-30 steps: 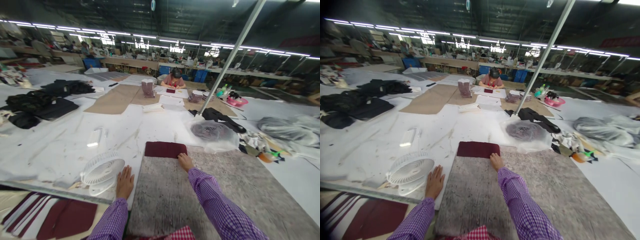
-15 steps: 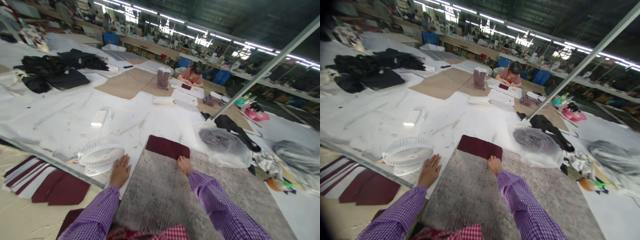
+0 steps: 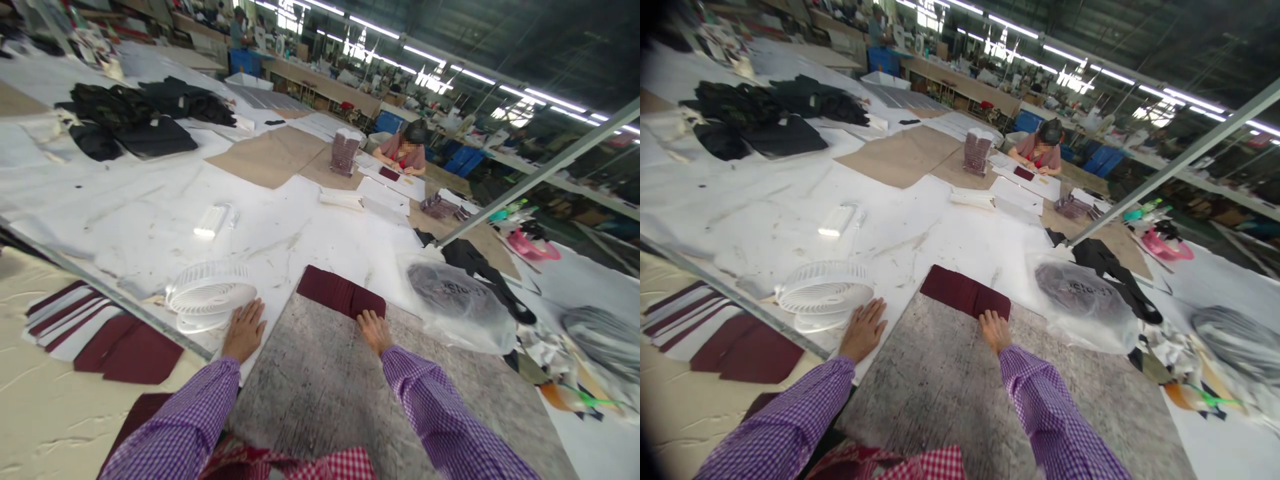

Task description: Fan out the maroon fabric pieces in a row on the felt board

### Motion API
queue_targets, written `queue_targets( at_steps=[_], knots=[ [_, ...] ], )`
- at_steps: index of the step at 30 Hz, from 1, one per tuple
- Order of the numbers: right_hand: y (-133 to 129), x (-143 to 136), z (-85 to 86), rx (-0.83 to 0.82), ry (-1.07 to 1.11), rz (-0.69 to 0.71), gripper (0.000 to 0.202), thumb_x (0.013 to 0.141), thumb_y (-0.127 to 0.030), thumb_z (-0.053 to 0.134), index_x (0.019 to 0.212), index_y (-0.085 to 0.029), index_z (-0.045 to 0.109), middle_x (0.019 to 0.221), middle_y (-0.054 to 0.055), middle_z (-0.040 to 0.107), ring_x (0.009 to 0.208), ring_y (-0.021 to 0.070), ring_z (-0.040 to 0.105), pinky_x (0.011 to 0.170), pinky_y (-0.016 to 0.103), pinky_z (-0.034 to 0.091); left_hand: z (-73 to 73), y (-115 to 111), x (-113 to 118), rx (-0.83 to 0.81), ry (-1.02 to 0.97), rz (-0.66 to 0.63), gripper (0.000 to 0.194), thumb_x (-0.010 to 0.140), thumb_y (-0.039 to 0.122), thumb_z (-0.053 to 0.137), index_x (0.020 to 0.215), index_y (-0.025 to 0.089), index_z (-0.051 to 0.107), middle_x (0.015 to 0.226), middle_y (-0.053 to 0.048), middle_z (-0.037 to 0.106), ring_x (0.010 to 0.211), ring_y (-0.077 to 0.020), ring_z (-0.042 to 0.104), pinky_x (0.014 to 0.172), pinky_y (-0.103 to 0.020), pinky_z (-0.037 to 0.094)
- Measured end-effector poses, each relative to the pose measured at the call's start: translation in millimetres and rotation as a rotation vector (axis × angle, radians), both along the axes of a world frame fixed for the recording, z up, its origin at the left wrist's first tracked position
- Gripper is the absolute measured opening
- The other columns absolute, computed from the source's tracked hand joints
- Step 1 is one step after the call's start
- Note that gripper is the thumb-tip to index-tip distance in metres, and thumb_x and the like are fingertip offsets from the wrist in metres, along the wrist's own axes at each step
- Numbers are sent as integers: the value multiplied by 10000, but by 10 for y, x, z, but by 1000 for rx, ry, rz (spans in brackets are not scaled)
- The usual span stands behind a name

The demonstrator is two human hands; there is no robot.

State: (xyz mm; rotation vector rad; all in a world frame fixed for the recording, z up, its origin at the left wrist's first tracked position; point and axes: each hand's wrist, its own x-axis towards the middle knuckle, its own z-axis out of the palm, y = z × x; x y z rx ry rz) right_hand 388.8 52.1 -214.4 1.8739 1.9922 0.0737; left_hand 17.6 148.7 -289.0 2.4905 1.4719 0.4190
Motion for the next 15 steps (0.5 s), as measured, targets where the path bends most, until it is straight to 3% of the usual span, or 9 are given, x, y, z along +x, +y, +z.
queue_targets(
  at_steps=[5, 9, 12, 15],
  knots=[
    [-12, -29, -52, 53, -6, 23, 211, 909, -216, 556, 1110, -157, 580, 1161, 76, 581, 1011, 212, 578, 814, 390, 516, 32, 32, -34, -40, -42, -4, 498, 907, 358, 350, 1358, 158, 414, 1469, -114, 396, 1379, -255, 315, 1139, -513, 209],
    [-21, -28, -114, 81, 7, 25, 156, 905, -200, 563, 1046, -144, 600, 1077, 59, 611, 939, 186, 603, 756, 349, 537, 172, 70, -7, -86, -82, -16, 409, 898, 340, 428, 1239, 137, 528, 1365, -159, 522, 1295, -288, 438, 1060, -559, 335],
    [-32, -21, -138, 105, 21, 16, 129, 905, -195, 564, 1012, -140, 609, 1049, 55, 620, 914, 177, 609, 741, 336, 542, 344, 10, 328, -101, -144, -68, 366, 900, 339, 451, 1197, 149, 548, 1300, -147, 568, 1263, -271, 469, 1042, -540, 371],
    [-41, -16, -141, 121, 28, 10, 133, 905, -195, 562, 1018, -142, 608, 1060, 59, 619, 909, 174, 609, 734, 329, 542, 479, -58, 1000, -139, -228, -238, 303, 891, 312, 488, 1153, 184, 569, 1251, -92, 596, 1224, -231, 496, 1035, -500, 395]
  ],
)
